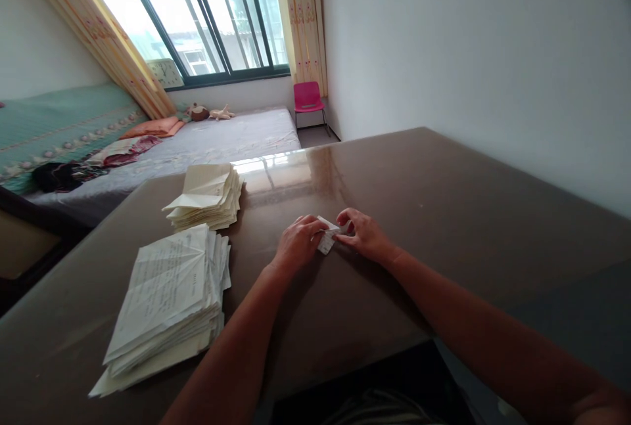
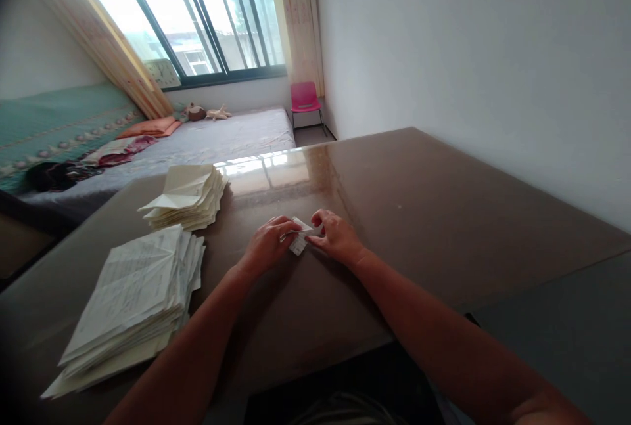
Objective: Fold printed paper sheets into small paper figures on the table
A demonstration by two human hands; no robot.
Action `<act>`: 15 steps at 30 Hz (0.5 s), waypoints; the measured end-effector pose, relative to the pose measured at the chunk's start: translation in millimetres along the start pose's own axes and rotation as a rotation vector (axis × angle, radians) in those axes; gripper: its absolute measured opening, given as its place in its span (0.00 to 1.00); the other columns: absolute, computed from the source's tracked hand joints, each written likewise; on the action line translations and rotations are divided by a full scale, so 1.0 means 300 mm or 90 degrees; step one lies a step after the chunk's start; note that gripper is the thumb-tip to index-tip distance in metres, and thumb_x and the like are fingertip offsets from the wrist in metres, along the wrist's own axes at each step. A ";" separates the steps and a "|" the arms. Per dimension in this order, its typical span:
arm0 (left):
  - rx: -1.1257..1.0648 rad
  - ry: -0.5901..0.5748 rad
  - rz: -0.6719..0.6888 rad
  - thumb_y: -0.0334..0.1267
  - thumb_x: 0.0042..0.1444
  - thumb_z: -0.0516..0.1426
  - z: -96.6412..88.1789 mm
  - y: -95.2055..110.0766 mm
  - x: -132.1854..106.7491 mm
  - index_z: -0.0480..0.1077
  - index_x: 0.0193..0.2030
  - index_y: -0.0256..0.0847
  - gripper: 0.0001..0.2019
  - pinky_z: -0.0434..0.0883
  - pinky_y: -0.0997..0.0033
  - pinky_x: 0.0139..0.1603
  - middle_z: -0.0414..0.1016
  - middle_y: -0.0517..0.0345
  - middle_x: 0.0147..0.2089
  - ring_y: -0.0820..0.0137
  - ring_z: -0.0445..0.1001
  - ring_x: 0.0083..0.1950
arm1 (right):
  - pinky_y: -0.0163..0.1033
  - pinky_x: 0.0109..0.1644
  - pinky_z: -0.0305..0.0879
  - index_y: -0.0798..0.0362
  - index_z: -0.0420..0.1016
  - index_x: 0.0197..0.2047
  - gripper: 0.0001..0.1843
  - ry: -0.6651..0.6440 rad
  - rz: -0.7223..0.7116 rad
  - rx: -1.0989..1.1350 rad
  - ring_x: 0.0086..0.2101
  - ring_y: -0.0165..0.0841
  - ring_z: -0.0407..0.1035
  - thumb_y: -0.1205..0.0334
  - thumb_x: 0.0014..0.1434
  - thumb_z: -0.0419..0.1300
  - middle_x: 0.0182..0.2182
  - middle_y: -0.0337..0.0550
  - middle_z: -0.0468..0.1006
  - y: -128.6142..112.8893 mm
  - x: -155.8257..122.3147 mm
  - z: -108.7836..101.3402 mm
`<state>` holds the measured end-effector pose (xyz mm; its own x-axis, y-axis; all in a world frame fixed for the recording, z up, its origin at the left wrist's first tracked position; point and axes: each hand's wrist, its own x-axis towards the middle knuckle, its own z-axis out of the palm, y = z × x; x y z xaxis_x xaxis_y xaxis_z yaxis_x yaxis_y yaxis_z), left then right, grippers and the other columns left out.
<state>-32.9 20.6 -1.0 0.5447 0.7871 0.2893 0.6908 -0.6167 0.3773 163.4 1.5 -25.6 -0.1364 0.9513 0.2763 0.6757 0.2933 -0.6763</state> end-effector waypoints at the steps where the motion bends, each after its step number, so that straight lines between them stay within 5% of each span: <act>1: -0.034 0.034 -0.018 0.35 0.59 0.52 0.006 -0.001 -0.002 0.74 0.42 0.47 0.09 0.68 0.71 0.45 0.74 0.58 0.42 0.69 0.72 0.43 | 0.33 0.34 0.62 0.52 0.69 0.42 0.19 0.000 0.024 0.028 0.29 0.28 0.68 0.52 0.50 0.65 0.35 0.38 0.75 -0.004 0.000 0.002; 4: -0.160 0.116 -0.073 0.36 0.58 0.54 0.036 -0.004 -0.006 0.71 0.39 0.42 0.06 0.70 0.74 0.39 0.73 0.58 0.40 0.72 0.72 0.39 | 0.33 0.32 0.62 0.52 0.67 0.41 0.21 -0.010 0.059 0.082 0.28 0.29 0.69 0.49 0.49 0.65 0.31 0.37 0.76 -0.021 -0.001 0.008; 8: -0.246 0.152 -0.101 0.35 0.57 0.55 0.061 0.008 -0.012 0.68 0.44 0.42 0.09 0.72 0.73 0.38 0.74 0.57 0.42 0.69 0.73 0.44 | 0.33 0.35 0.61 0.50 0.71 0.38 0.09 0.025 -0.006 0.023 0.32 0.30 0.69 0.54 0.57 0.59 0.32 0.37 0.77 -0.046 -0.007 0.004; 12: -0.074 0.212 -0.049 0.34 0.56 0.56 0.036 0.018 -0.022 0.64 0.57 0.48 0.20 0.69 0.64 0.50 0.69 0.54 0.53 0.65 0.67 0.53 | 0.36 0.40 0.58 0.48 0.75 0.40 0.08 0.084 -0.110 -0.173 0.39 0.34 0.67 0.59 0.62 0.55 0.37 0.41 0.77 -0.076 -0.024 -0.023; 15: 0.027 0.198 -0.009 0.36 0.59 0.54 0.016 0.013 -0.024 0.71 0.48 0.48 0.11 0.67 0.65 0.50 0.69 0.55 0.49 0.64 0.66 0.51 | 0.39 0.43 0.55 0.47 0.76 0.44 0.10 0.091 -0.193 -0.300 0.42 0.36 0.65 0.60 0.63 0.54 0.39 0.43 0.76 -0.096 -0.039 -0.046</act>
<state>-31.9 12.5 -5.9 0.3679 0.7553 0.5425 0.7200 -0.6005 0.3478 155.6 -19.3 -0.1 -0.2972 0.7995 0.5221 0.8759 0.4459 -0.1842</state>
